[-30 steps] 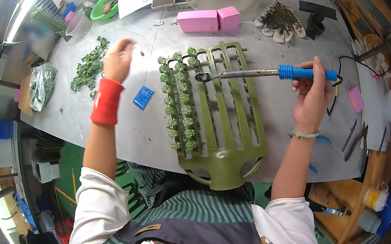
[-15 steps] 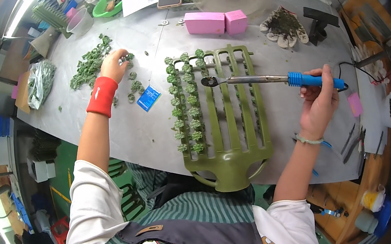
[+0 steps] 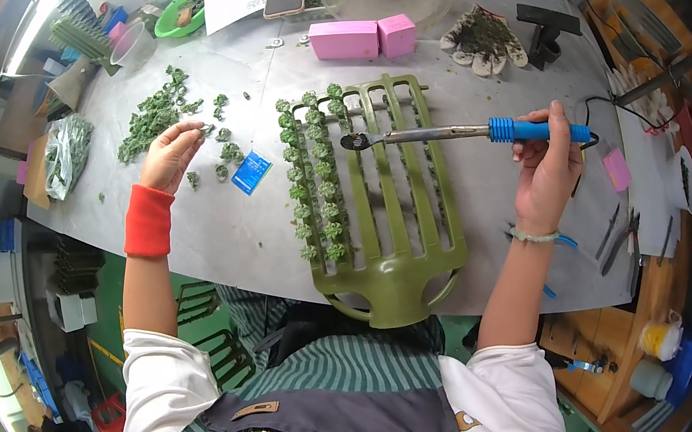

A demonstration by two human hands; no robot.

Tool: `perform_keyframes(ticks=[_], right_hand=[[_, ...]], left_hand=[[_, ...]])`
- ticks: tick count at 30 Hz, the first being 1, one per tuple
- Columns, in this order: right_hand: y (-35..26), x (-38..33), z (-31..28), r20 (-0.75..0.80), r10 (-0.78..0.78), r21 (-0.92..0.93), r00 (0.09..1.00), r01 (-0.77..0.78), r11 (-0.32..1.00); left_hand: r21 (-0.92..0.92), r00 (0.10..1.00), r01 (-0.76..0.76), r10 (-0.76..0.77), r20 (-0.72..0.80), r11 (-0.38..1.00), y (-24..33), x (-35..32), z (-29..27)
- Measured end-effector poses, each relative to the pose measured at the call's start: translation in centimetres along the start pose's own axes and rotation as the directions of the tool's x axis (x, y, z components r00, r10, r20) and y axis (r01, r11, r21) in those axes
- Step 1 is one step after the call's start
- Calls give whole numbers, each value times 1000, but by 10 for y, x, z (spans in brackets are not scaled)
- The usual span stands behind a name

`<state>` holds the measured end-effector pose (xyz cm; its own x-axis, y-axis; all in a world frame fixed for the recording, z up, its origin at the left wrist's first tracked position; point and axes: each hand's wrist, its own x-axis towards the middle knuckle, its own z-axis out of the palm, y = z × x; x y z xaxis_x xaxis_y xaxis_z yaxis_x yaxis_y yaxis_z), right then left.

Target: The person places small green artificial succulent heads into the slots of a green plastic frame. They use a heated tool to melt the plastic stems of the heads, securing them to the frame one by one.

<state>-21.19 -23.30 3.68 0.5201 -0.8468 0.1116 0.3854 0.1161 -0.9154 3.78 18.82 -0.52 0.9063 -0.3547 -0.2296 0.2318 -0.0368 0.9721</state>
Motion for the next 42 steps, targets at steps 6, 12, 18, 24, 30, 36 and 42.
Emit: perform_keyframes(ticks=[6,12,18,24,30,36,42], right_hand=[[4,0,-3,19,-5,6,1000,5,1000],[8,2,-8,0,-12,0,1000,12,1000],[14,3,-11,14,10,27,1000,-10,1000],[24,3,-13,10,22,24,1000,-23,999],[34,3,-8,3,23,65,1000,-23,998],[34,-2,1,28,46,45,999,-47,998],[12,0,-16,-19,-22,-38,1000,21,999]], left_hand=[[275,979,-177,141,147,945,32,-40,79],[527,932,-343,211,295,777,29,-48,168],[493,889,-444,300,345,748,16,-38,184],[724,707,-635,580,404,270,2,-30,201],[785,686,-609,573,450,113,-7,-22,212],[800,688,-592,579,438,99,-13,-18,210],[778,664,-623,577,475,77,-13,-16,207]])
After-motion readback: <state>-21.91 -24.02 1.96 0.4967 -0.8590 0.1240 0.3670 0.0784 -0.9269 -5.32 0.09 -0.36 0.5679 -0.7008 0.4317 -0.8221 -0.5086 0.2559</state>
